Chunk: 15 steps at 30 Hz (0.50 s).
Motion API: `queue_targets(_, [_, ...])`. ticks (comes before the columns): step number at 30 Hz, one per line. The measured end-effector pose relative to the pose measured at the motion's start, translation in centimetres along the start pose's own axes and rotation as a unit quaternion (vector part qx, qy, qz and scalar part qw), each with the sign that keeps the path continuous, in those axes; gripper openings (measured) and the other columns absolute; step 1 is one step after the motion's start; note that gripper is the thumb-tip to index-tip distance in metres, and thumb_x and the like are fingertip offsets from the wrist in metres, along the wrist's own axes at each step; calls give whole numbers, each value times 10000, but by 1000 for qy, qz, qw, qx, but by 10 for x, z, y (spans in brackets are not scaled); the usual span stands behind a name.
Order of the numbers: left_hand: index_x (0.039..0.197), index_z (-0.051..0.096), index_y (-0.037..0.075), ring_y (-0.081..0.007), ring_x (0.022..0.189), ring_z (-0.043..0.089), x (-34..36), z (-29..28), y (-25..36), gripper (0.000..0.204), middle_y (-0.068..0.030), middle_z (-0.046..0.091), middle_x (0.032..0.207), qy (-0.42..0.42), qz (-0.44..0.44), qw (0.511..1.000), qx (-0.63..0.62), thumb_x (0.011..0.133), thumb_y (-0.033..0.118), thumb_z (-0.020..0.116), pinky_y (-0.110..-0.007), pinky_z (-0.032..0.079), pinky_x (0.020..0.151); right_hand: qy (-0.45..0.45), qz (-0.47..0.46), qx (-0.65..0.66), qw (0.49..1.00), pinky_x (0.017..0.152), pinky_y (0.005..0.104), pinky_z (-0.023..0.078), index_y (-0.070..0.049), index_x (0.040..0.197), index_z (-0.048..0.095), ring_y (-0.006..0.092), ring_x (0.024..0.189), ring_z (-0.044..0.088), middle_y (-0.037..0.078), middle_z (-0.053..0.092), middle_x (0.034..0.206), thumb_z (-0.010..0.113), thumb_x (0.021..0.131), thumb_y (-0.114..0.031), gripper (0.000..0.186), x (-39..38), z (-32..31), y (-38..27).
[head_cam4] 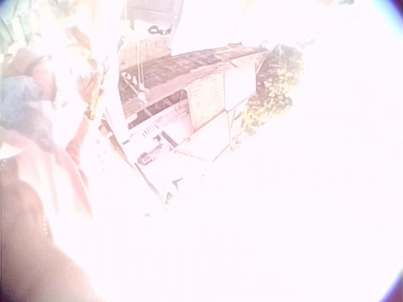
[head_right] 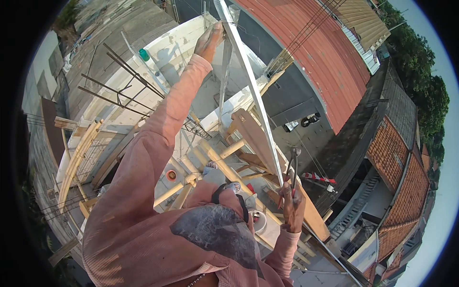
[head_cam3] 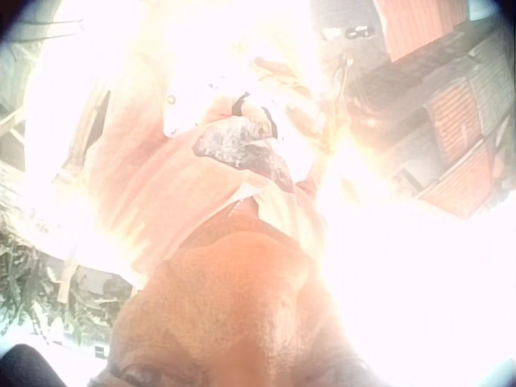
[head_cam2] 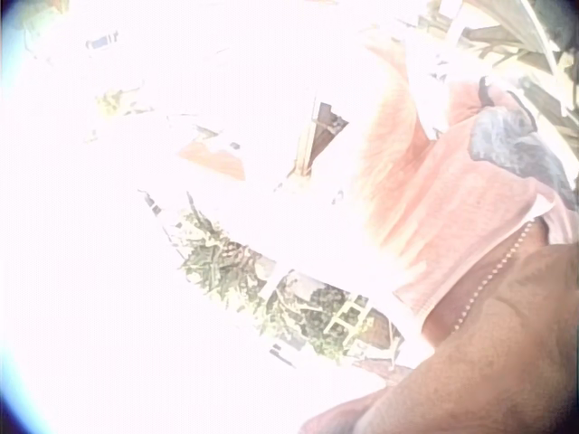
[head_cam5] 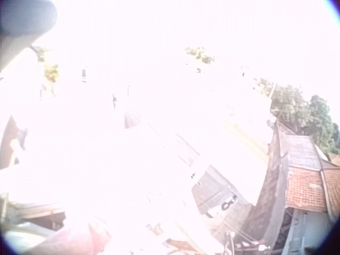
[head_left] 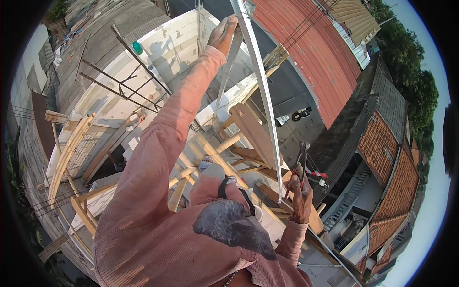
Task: The person secures a metal frame to a wooden structure using wire and pliers, following a guide string.
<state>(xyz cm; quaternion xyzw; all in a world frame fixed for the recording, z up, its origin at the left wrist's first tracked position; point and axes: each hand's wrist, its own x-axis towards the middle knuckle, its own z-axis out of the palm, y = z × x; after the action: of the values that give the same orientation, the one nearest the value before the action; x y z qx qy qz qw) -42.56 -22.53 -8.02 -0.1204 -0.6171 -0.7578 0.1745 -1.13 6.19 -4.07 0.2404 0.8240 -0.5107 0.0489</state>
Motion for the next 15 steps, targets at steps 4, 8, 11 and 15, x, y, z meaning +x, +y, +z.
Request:
queue_targets(4, [1284,604,24,-222,1118,610,4,5,-5,623,-131,664,1197,31,38,997,58,981,557,494,-325,439,1000,15,-50,-97,994,733,309,492,-34,1407,532,157,788,621,71,646,792,571,972,-508,644,20,-17,-53])
queue_targets(8, [1264,611,24,-212,1098,613,3,9,1,583,-118,664,1185,36,56,995,69,973,524,538,-321,449,985,72,-199,-167,963,640,321,484,-64,1355,588,145,696,580,84,639,766,550,1004,-420,501,46,-33,-125])
queue_targets(11, [1240,618,21,-192,1085,609,0,9,6,527,-109,664,1165,49,41,994,84,967,471,585,-312,454,973,-70,-205,-82,973,689,318,579,18,1421,470,193,783,668,108,660,807,548,1007,-359,565,75,-49,-197])
queue_targets(15, [1226,606,12,-165,1066,598,2,11,6,528,-86,652,1135,45,58,996,45,951,463,627,-299,457,961,-383,-68,35,921,799,412,624,75,1463,323,323,962,716,145,689,857,515,1020,-329,629,125,-42,-293])
